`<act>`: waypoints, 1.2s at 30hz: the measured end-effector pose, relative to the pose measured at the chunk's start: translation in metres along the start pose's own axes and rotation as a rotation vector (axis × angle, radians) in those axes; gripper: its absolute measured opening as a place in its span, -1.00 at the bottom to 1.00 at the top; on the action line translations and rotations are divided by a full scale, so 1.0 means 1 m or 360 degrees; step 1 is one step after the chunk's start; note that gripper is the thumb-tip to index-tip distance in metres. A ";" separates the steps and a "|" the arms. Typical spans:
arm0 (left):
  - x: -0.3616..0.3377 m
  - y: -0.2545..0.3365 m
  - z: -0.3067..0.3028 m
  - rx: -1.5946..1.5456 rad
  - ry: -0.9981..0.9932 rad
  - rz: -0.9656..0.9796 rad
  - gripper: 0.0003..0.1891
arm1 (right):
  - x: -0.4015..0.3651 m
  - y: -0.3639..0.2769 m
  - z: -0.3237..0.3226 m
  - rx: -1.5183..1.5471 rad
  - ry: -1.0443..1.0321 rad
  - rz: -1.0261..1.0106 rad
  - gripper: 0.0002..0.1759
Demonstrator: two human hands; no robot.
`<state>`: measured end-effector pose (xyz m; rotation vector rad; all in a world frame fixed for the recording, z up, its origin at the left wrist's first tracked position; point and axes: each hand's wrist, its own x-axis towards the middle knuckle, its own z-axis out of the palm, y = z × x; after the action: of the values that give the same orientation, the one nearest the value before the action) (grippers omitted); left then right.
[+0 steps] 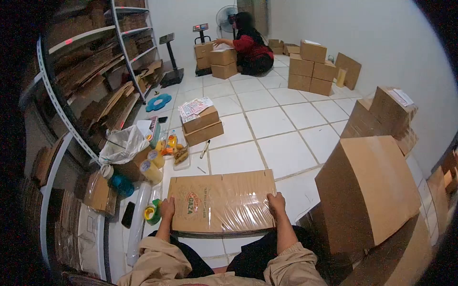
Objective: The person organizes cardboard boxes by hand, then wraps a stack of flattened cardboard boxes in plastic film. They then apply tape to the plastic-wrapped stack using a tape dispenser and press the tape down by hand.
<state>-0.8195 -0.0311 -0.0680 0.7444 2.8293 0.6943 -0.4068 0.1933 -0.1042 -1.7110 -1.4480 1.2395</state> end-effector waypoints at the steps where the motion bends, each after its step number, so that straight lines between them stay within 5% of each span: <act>1: 0.003 -0.006 0.004 -0.0016 0.0000 0.0023 -0.37 | -0.009 -0.011 -0.003 0.0217 -0.0021 -0.0024 -0.49; 5: 0.004 -0.008 0.007 -0.0035 0.0022 0.0023 -0.34 | 0.007 0.011 0.004 0.0058 0.0038 -0.0017 -0.46; 9: 0.004 -0.009 0.008 -0.0035 0.0031 0.0095 -0.32 | -0.024 -0.034 -0.019 -0.0244 -0.0023 0.0098 -0.36; 36: -0.012 0.005 -0.011 -0.0033 -0.0077 -0.0068 -0.37 | -0.022 -0.027 -0.019 -0.0345 0.0062 0.0036 -0.38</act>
<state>-0.8091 -0.0376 -0.0554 0.6860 2.7815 0.6884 -0.4009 0.1812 -0.0663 -1.8867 -1.5923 1.0872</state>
